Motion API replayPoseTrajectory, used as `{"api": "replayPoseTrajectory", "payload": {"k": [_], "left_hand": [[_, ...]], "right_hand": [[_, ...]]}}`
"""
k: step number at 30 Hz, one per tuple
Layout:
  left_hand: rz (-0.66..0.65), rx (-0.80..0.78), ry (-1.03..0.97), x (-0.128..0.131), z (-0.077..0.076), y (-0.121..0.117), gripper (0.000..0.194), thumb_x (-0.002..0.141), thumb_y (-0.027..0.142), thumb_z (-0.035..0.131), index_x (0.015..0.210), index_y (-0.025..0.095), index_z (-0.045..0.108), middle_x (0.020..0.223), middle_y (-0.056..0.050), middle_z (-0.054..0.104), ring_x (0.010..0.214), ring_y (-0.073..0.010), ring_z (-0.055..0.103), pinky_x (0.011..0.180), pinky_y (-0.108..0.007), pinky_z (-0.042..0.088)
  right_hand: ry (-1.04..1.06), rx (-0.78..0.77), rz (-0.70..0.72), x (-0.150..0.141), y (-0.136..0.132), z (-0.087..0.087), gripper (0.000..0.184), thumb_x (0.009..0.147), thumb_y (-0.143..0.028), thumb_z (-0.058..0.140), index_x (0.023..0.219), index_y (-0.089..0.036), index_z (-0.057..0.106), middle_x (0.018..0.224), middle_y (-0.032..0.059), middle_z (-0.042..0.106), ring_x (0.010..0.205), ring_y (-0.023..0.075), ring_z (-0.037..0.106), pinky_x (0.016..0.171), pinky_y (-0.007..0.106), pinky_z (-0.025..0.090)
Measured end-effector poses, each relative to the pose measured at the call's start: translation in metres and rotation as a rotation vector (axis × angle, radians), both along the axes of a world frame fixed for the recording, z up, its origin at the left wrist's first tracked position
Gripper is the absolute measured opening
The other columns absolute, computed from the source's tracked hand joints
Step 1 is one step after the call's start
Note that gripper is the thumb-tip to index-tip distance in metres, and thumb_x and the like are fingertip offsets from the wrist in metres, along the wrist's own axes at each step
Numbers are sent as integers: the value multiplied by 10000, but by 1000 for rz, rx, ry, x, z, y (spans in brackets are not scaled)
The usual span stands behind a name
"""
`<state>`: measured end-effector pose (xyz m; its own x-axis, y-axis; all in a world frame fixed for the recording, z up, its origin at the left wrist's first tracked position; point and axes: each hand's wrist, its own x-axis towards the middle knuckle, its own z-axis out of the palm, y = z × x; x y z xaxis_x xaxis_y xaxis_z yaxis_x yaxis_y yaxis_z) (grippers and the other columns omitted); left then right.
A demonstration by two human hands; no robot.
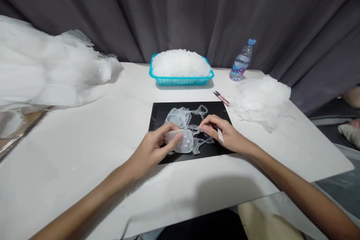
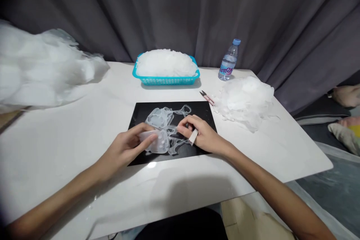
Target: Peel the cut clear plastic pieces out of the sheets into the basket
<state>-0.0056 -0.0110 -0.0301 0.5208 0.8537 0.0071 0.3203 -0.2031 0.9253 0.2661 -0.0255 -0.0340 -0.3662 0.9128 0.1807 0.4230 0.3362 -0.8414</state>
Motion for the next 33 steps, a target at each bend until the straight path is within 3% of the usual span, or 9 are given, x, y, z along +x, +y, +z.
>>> {"api": "replayPoseTrajectory", "payload": {"k": [3, 5, 9, 13, 19, 24, 29, 31, 33], "left_hand": [[-7, -205, -170, 4, -3, 3, 293, 931, 417, 761, 879, 202, 568, 779, 18, 607, 677, -131, 554, 617, -223, 423], [-26, -309, -236, 8, -3, 2, 362, 870, 400, 822, 850, 209, 516, 789, 14, 615, 688, -139, 575, 631, -232, 447], [-89, -345, -203, 14, 1, 0, 334, 850, 402, 835, 937, 207, 579, 815, 9, 631, 685, -140, 573, 625, -228, 430], [-130, -157, -15, 17, 8, -3, 249, 925, 437, 751, 927, 189, 744, 878, -33, 697, 848, -192, 625, 772, -262, 467], [-154, -25, 120, 14, 10, -4, 315, 1006, 477, 653, 933, 198, 778, 820, -4, 710, 676, -136, 525, 620, -236, 368], [-182, 49, 155, 10, 8, -2, 295, 1039, 446, 625, 973, 200, 775, 810, -1, 729, 637, -121, 566, 605, -222, 409], [-324, 523, 125, 10, 7, -19, 150, 1001, 213, 675, 1041, 249, 815, 842, -32, 800, 720, -184, 743, 687, -269, 566], [-431, 740, 54, 13, 4, -33, 208, 959, 142, 708, 1092, 266, 810, 964, -45, 833, 814, -209, 788, 722, -288, 623], [-526, 826, -52, 16, 1, -44, 232, 964, 116, 697, 1136, 248, 781, 1040, -36, 840, 852, -188, 799, 726, -253, 636]], "right_hand": [[-26, -20, 80, -4, -6, -1, 141, 1065, -352, 609, 1130, -248, 679, 1035, 30, 693, 954, 198, 560, 888, 350, 469], [-40, -26, 114, -8, -8, -3, 121, 1049, -353, 643, 1089, -246, 680, 989, 22, 676, 925, 195, 545, 874, 344, 472], [-14, -11, 149, -13, -9, -7, 121, 1049, -334, 644, 974, -239, 651, 977, 23, 664, 949, 201, 538, 889, 349, 476], [45, -59, 169, -14, -11, -6, 109, 1043, -327, 653, 985, -237, 668, 982, 19, 632, 950, 185, 572, 883, 328, 492], [33, -119, 199, -11, -13, 0, 118, 1029, -349, 676, 1017, -233, 694, 966, 9, 599, 862, 153, 572, 804, 290, 487], [-21, -86, 219, -10, -14, -1, 109, 1059, -331, 620, 1017, -233, 643, 938, -3, 582, 846, 150, 565, 790, 288, 470], [-171, 104, 220, -17, -14, -8, 83, 1075, -235, 526, 1003, -219, 563, 953, 21, 600, 872, 179, 556, 804, 314, 467], [-272, 249, 145, -20, -9, -15, 94, 1058, -198, 509, 977, -215, 551, 939, 37, 628, 861, 198, 551, 807, 335, 461], [-349, 350, 14, -20, 1, -22, 113, 1030, -165, 501, 941, -212, 552, 898, 47, 628, 832, 214, 548, 791, 350, 455]]}}
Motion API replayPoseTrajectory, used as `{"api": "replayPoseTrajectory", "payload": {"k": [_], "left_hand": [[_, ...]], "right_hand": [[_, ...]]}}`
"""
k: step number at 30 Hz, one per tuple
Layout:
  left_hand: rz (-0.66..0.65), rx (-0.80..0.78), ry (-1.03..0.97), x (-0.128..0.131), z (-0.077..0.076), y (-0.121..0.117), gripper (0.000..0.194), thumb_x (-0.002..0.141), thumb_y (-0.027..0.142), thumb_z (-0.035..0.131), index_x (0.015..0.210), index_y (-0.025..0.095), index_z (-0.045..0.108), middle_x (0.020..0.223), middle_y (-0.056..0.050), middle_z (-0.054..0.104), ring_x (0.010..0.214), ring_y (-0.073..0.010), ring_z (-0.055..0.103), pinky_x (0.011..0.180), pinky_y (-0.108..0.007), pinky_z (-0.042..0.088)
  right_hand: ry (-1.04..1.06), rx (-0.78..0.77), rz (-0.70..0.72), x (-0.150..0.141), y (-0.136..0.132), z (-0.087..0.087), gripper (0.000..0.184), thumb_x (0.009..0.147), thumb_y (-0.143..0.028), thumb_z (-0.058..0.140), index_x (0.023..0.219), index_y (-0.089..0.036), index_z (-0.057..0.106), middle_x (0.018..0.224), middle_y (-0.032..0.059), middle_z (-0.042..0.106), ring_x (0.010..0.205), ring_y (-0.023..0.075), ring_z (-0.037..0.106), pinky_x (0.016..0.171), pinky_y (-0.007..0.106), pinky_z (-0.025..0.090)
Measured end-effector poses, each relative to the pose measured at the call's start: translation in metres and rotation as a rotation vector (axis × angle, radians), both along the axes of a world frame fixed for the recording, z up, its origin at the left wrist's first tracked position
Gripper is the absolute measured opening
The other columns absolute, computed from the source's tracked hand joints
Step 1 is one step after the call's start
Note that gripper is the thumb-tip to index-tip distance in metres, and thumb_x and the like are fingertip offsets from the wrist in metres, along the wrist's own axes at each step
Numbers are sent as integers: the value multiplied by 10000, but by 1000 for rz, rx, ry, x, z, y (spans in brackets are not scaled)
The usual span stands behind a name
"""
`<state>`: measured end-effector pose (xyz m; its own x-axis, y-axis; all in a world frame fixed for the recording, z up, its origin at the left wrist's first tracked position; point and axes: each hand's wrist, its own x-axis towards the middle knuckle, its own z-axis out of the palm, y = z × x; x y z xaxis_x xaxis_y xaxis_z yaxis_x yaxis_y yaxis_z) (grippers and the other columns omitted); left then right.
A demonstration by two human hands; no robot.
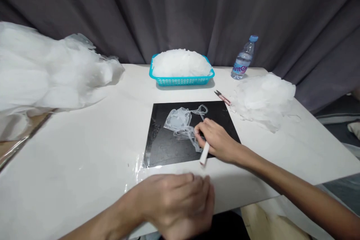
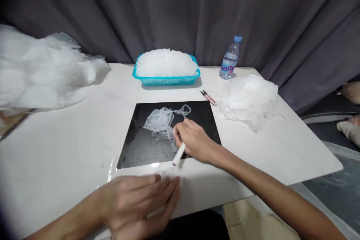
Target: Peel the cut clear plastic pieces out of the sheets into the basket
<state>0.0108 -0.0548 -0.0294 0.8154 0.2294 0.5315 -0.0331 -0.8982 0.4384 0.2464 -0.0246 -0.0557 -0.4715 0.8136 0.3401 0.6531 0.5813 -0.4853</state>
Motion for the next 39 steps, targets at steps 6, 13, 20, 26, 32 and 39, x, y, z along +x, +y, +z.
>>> {"api": "replayPoseTrajectory", "payload": {"k": [6, 13, 20, 26, 32, 39], "left_hand": [[406, -503, -37, -7, 0, 28, 96, 1074, 231, 582, 1081, 211, 675, 886, -13, 789, 762, -153, 745, 685, -236, 573], [350, -1202, -213, -12, 8, 52, 299, 1006, 464, 696, 996, 188, 582, 756, 17, 725, 669, -100, 646, 635, -187, 493], [154, -1346, -242, -11, 4, 47, 199, 970, 276, 778, 1027, 190, 608, 890, -2, 760, 773, -102, 690, 721, -206, 528], [81, -1330, -213, -17, 10, 47, 117, 988, 198, 751, 1031, 202, 642, 974, -29, 794, 892, -116, 715, 797, -225, 536], [131, -1269, -147, -19, 8, 47, 102, 980, 205, 764, 1001, 202, 665, 995, -37, 798, 947, -135, 733, 844, -252, 544], [161, -1145, -117, -20, 5, 48, 111, 984, 253, 759, 1012, 209, 661, 1006, -29, 790, 999, -163, 742, 901, -289, 545]], "right_hand": [[58, 77, -231, 31, 19, 1, 76, 1029, -208, 529, 972, -214, 580, 892, 55, 634, 858, 228, 593, 784, 349, 469], [37, 212, -393, 59, 18, 7, 192, 1001, -342, 652, 1153, -230, 612, 961, 65, 687, 991, 292, 623, 886, 424, 504], [-233, 194, -238, 45, 19, -11, 328, 1045, -423, 620, 1278, -195, 657, 1060, 112, 689, 994, 317, 573, 894, 459, 490], [-101, 250, -217, 45, 20, -1, 130, 1070, -251, 558, 996, -221, 661, 903, 58, 711, 901, 267, 525, 860, 421, 433], [134, 505, -635, 99, 38, 32, 102, 991, -282, 541, 964, -219, 617, 945, 85, 671, 937, 277, 546, 864, 439, 433], [247, 626, -1035, 209, 55, 64, 100, 951, -302, 560, 943, -224, 622, 848, 91, 554, 890, 316, 550, 814, 516, 416]]}}
